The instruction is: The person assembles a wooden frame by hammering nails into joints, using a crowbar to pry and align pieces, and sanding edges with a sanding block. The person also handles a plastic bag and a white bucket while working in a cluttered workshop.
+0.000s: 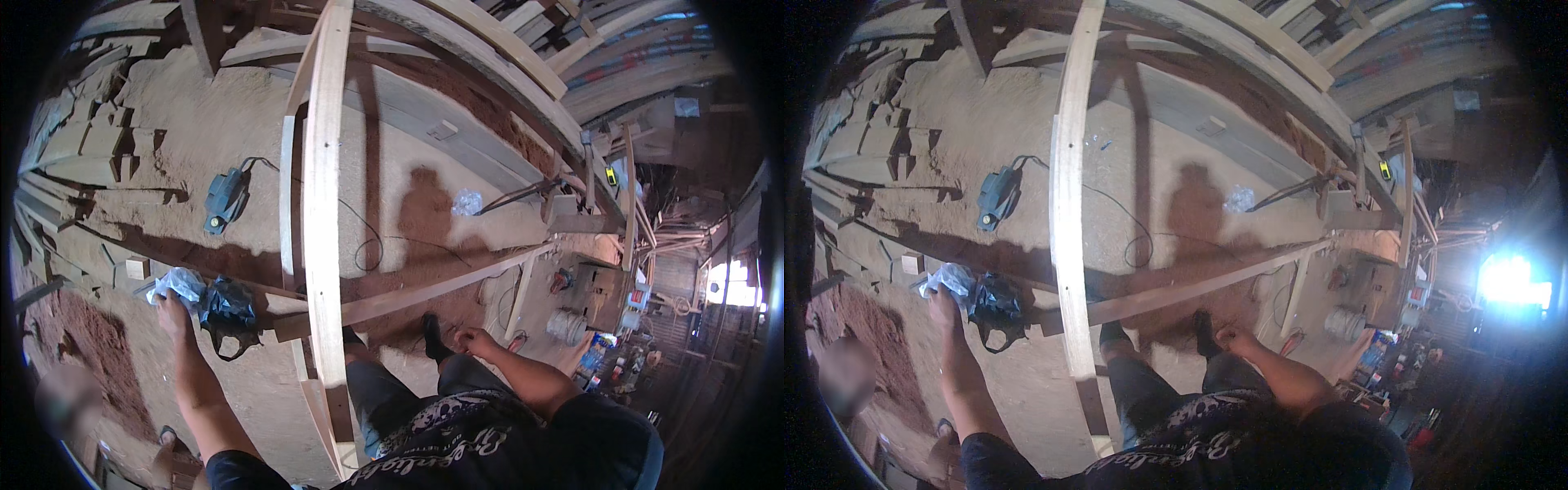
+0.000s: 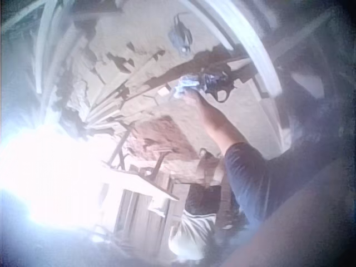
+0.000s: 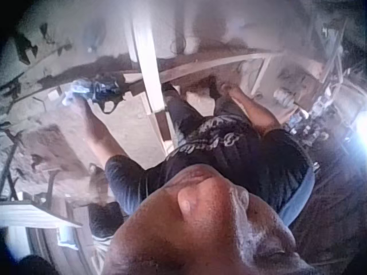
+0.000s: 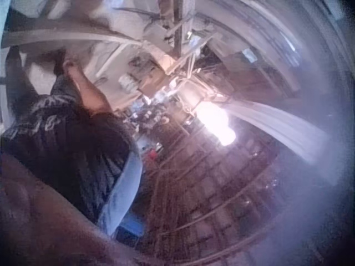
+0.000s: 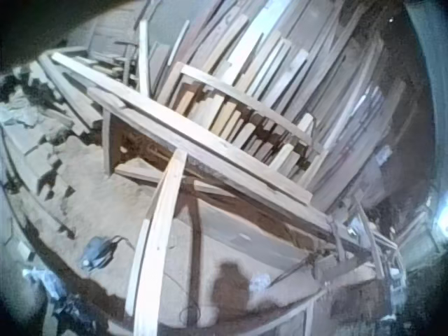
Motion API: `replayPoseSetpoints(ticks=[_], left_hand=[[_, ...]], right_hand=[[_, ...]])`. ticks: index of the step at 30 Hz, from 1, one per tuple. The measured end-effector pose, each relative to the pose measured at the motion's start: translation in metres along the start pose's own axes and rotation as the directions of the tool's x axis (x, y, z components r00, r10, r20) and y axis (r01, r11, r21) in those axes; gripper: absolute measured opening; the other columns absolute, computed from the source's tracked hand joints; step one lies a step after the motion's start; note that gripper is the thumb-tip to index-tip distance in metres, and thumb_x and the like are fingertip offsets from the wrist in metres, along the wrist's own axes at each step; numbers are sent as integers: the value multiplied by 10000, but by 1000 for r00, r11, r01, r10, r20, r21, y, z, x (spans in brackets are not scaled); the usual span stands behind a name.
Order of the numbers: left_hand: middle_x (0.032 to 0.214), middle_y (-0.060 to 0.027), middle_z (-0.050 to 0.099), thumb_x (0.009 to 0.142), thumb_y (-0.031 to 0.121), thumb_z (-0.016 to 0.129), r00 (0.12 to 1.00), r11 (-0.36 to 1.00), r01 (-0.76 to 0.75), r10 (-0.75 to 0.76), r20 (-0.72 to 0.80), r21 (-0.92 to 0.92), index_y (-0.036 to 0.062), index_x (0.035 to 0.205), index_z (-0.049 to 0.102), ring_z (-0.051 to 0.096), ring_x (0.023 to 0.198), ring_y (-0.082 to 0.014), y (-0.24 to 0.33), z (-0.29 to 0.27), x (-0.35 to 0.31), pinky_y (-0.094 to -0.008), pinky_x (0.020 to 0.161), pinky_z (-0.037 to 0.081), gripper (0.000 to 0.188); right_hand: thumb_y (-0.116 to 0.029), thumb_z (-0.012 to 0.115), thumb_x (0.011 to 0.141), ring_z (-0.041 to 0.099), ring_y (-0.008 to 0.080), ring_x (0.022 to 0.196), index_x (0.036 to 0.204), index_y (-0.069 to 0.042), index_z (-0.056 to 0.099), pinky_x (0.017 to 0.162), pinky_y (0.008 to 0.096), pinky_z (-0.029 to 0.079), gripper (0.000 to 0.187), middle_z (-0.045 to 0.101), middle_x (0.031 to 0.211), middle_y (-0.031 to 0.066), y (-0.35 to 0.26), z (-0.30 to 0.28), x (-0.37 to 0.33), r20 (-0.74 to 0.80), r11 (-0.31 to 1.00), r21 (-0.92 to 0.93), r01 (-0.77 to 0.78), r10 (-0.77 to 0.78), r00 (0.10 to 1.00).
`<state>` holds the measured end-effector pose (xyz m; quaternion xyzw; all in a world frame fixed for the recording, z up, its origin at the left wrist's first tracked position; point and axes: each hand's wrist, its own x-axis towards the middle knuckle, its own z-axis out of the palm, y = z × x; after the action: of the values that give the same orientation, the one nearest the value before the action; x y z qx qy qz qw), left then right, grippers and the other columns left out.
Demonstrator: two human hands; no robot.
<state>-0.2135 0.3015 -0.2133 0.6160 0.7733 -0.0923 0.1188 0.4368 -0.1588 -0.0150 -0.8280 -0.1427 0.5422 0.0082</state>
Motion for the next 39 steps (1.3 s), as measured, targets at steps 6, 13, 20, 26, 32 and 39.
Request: replayPoseSetpoints(ticks=[6,13,20,26,32,39], left_hand=[[1334,-222,591,1044,238,443,933,991,-9,-41,-359,-136,68,1187,633,594,1195,-428,12,-12,-26,-524,921,519,293],[1142,-267,708,1033,230,539,927,929,-8,-132,-351,-370,37,1274,666,681,984,-433,-10,-57,-82,-518,829,552,334],[1105,-180,728,1110,303,486,839,685,-426,54,-542,-591,-26,1292,632,718,902,-262,123,-313,-205,-370,769,596,403],[893,-136,690,925,49,629,293,183,-931,891,-347,-314,18,1033,680,671,814,-277,347,-376,-412,-431,748,518,124],[938,-209,696,936,51,684,-92,-101,-806,995,-46,-584,3,1029,692,698,878,-402,517,-324,-696,-448,763,556,105],[1004,-167,728,975,139,684,-586,-374,-615,806,85,-694,23,1092,714,711,933,-344,644,-254,-869,-412,851,560,168]], right_hand=[[-222,658,1015,632,100,741,1098,-95,713,636,287,526,161,666,872,1,8,2,2,27,941,320,-105,102,994],[-377,669,1006,666,149,776,1140,-74,731,729,326,545,338,726,924,51,3,19,-17,-73,978,199,69,-56,996],[-327,618,1041,709,265,1069,1215,-28,701,949,399,543,355,734,1126,171,-88,-19,-116,-243,567,314,762,-727,642],[-241,594,1032,561,331,1306,1415,-57,554,1052,440,485,427,549,1438,147,-78,-126,-250,-509,126,-421,898,-852,-120],[-315,556,1055,662,418,1077,1205,-52,614,902,483,513,309,680,1130,237,121,-181,-268,-465,389,161,907,-781,417],[-292,509,1095,710,298,827,1216,-5,644,771,415,570,340,728,994,160,333,-216,-285,-655,512,366,778,-452,605]])
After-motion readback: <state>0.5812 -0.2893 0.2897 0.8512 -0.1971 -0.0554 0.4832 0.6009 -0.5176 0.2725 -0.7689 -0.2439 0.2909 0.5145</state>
